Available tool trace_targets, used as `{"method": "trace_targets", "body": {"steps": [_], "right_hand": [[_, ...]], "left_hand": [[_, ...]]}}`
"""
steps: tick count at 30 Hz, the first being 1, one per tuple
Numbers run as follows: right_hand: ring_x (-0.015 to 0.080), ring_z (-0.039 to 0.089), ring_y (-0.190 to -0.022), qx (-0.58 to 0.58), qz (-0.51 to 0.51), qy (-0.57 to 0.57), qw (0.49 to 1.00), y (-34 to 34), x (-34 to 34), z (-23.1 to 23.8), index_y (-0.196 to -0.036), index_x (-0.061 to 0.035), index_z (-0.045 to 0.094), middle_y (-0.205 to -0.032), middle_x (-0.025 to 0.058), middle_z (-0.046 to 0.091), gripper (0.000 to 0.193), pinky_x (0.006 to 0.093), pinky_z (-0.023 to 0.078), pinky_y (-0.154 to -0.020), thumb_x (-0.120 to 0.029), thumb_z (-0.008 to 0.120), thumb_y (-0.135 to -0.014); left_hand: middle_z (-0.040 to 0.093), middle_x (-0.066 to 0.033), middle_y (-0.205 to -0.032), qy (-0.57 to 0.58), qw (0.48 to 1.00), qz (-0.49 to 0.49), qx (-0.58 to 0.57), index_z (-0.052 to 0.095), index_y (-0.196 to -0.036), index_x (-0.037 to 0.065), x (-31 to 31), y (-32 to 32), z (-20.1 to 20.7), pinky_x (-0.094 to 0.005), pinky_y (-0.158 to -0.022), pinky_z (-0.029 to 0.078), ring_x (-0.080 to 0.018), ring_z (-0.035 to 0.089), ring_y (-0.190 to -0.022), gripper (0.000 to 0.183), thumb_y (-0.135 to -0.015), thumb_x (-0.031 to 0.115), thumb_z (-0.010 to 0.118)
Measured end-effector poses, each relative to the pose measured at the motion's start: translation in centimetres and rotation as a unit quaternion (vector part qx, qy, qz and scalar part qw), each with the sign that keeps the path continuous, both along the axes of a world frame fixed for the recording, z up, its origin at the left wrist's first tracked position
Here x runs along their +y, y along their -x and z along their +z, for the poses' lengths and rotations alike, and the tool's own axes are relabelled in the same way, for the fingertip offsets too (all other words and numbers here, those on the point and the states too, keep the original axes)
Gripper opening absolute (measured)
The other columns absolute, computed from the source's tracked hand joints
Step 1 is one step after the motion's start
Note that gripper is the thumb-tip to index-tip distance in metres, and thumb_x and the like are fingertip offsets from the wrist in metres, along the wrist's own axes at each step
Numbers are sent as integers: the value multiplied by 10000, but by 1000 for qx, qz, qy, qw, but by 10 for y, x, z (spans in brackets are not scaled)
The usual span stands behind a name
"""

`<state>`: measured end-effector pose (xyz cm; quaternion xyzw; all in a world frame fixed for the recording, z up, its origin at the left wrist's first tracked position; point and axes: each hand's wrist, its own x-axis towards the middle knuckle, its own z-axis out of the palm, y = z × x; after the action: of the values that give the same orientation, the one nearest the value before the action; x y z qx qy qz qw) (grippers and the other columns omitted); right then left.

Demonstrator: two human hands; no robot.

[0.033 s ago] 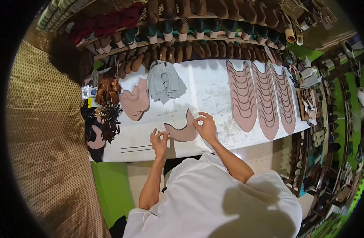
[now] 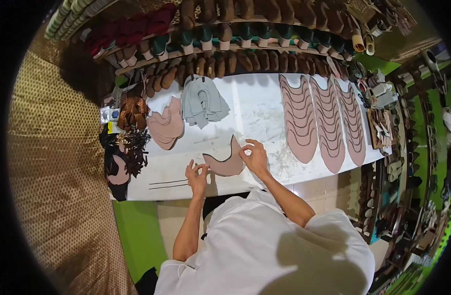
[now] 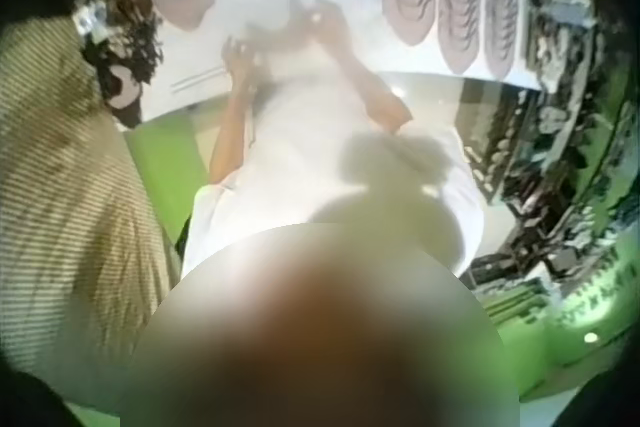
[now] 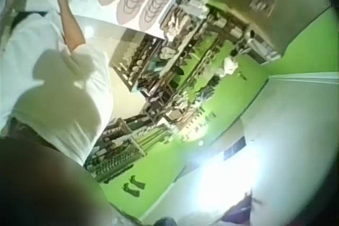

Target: Arranging and organizing various shoe upper components on a workbench.

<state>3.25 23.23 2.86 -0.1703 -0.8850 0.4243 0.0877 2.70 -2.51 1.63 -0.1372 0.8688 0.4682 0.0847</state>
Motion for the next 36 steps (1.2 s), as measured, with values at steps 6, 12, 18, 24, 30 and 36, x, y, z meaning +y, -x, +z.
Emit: {"method": "trace_targets", "body": {"steps": [6, 12, 18, 24, 30, 36], "right_hand": [[376, 608, -1230, 1, 45, 26, 999, -22, 26, 8, -902, -74, 811, -1320, 151, 687, 191, 450, 504, -1015, -250, 763, -843], [370, 617, -1211, -2, 37, 32, 999, -58, 51, 13, -920, -61, 799, -1301, 148, 695, 225, 440, 500, -1015, -268, 766, -839], [351, 633, -1191, 2, 12, 36, 999, -126, 95, 14, -893, -80, 797, -1288, 124, 706, 204, 460, 516, -994, -270, 747, -837], [351, 603, -1226, -15, -19, 25, 999, -203, 154, 13, -890, -88, 805, -1300, 122, 698, 175, 436, 485, -1047, -248, 764, -831], [366, 568, -1252, -8, -69, -22, 997, -244, 205, 19, -903, -110, 819, -1346, 131, 665, 167, 453, 472, -1060, -252, 778, -825], [404, 521, -1307, 21, -122, -49, 991, -239, 258, 6, -925, -123, 829, -1370, 185, 631, 194, 492, 415, -1108, -280, 812, -814]], "left_hand": [[508, -130, -1529, -91, 995, 41, -23, 633, -1358, 25, 18, -35, -9, -410, -1137, 363, -281, 434, -1402, 623, -886, 384, 824], [522, -133, -1512, -76, 997, 25, 9, 588, -1411, 16, 45, -64, -8, -411, -1083, 428, -287, 506, -1330, 714, -853, 367, 860], [501, -159, -1537, -81, 996, 22, -4, 756, -1143, 46, 91, -112, 8, -433, -1122, 409, -342, 520, -1344, 472, -841, 402, 829], [539, -240, -1522, -98, 994, -39, -18, 793, -1049, -16, 152, -159, 8, -426, -1039, 464, -336, 605, -1245, 412, -832, 334, 797], [537, -142, -1513, -42, 993, -106, 30, 824, -999, 178, 201, -172, -8, -630, -1117, 301, -349, 401, -1449, 296, -834, 422, 799], [541, -155, -1520, 35, 984, -170, 30, 843, -1002, 197, 264, -141, 5, -651, -1089, 337, -372, 449, -1423, 265, -838, 401, 802]]}}
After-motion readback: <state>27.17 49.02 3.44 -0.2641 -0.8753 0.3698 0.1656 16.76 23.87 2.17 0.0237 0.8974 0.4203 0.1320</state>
